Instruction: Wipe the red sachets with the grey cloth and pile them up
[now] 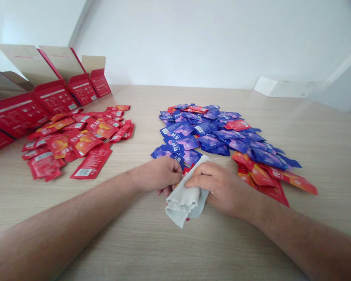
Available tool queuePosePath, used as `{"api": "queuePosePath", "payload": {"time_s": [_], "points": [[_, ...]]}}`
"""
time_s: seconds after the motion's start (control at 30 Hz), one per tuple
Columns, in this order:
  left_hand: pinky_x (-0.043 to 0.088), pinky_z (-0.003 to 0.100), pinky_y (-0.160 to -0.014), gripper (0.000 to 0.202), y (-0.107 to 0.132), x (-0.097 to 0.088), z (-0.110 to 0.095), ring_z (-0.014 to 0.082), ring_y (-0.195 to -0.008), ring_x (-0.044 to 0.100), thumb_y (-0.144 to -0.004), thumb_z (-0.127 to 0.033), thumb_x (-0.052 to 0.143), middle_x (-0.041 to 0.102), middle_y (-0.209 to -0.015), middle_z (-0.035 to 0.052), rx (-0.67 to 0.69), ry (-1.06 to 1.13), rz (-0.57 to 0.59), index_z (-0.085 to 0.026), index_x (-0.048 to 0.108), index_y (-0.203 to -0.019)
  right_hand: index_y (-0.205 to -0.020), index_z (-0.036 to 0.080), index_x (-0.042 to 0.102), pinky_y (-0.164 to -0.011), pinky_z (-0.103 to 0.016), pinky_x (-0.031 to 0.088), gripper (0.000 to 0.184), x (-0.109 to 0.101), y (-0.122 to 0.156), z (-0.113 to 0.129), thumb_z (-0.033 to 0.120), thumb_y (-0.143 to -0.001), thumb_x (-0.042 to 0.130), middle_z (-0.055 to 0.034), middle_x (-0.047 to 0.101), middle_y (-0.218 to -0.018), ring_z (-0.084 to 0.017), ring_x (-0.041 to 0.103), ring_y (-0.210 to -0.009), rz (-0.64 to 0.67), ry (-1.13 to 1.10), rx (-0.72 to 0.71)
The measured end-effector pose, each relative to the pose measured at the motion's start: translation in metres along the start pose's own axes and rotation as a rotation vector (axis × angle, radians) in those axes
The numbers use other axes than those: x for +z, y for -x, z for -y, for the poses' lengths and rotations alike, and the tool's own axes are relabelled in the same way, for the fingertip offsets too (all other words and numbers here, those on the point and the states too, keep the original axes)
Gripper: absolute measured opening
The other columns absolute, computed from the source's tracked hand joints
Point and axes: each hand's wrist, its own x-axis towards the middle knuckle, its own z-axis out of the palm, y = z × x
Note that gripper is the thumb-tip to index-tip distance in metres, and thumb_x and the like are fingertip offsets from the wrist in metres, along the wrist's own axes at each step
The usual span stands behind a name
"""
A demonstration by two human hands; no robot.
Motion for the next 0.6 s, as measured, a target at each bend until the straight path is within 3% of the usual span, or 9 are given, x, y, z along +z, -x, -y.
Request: {"api": "queuePosePath", "payload": {"time_s": [0.13, 0.23, 0.3, 0.47, 0.6], "points": [[0.043, 0.018, -0.037, 0.017, -0.001, 0.003, 0.002, 0.0103, -0.048, 0.058, -0.087, -0.033, 0.054, 0.062, -0.061, -0.0039, 0.018, -0.026, -0.046, -0.019, 0.062, -0.08, -0.116, 0.018, 0.073, -0.093, -0.039, 0.052, 0.025, 0.002, 0.0, 0.019, 0.01, -0.094, 0.065, -0.0081, 0.069, -0.109, -0.023, 0.061, -0.104, -0.04, 0.013, -0.009], [0.042, 0.018, -0.037, 0.018, -0.001, 0.003, 0.003, 0.011, -0.048, 0.058, -0.087, -0.035, 0.055, 0.059, -0.058, -0.0047, 0.038, -0.05, -0.048, -0.02, 0.061, -0.079, -0.12, 0.022, 0.072, -0.094, -0.037, 0.052, 0.024, 0.004, 0.001, 0.033, 0.017, -0.099, 0.062, -0.007, 0.069, -0.111, -0.023, 0.059, -0.108, 0.025, 0.034, -0.093], [0.042, 0.018, -0.038, 0.018, -0.002, 0.003, 0.003, 0.0112, -0.049, 0.059, -0.088, -0.036, 0.055, 0.059, -0.058, -0.0048, 0.04, -0.054, -0.039, -0.02, 0.061, -0.08, -0.121, 0.021, 0.072, -0.094, -0.037, 0.051, 0.024, 0.003, 0.001, 0.031, 0.019, -0.101, 0.06, -0.0077, 0.069, -0.112, -0.023, 0.059, -0.108, 0.048, 0.054, -0.112], [0.041, 0.017, -0.037, 0.018, -0.003, 0.004, 0.002, 0.0098, -0.046, 0.056, -0.088, -0.034, 0.054, 0.059, -0.058, -0.0052, 0.025, -0.014, -0.074, -0.02, 0.06, -0.078, -0.117, 0.018, 0.073, -0.093, -0.04, 0.052, 0.026, 0.003, 0.001, 0.013, 0.009, -0.094, 0.063, -0.0089, 0.069, -0.109, -0.024, 0.061, -0.103, -0.055, 0.051, 0.001], [0.043, 0.017, -0.038, 0.014, -0.003, 0.004, 0.002, 0.0109, -0.049, 0.059, -0.086, -0.031, 0.055, 0.061, -0.059, -0.0042, 0.029, -0.032, -0.049, -0.02, 0.061, -0.082, -0.119, 0.02, 0.072, -0.094, -0.037, 0.052, 0.027, 0.003, 0.002, 0.019, 0.012, -0.096, 0.063, -0.0075, 0.069, -0.111, -0.023, 0.06, -0.106, 0.012, 0.019, -0.079]]}}
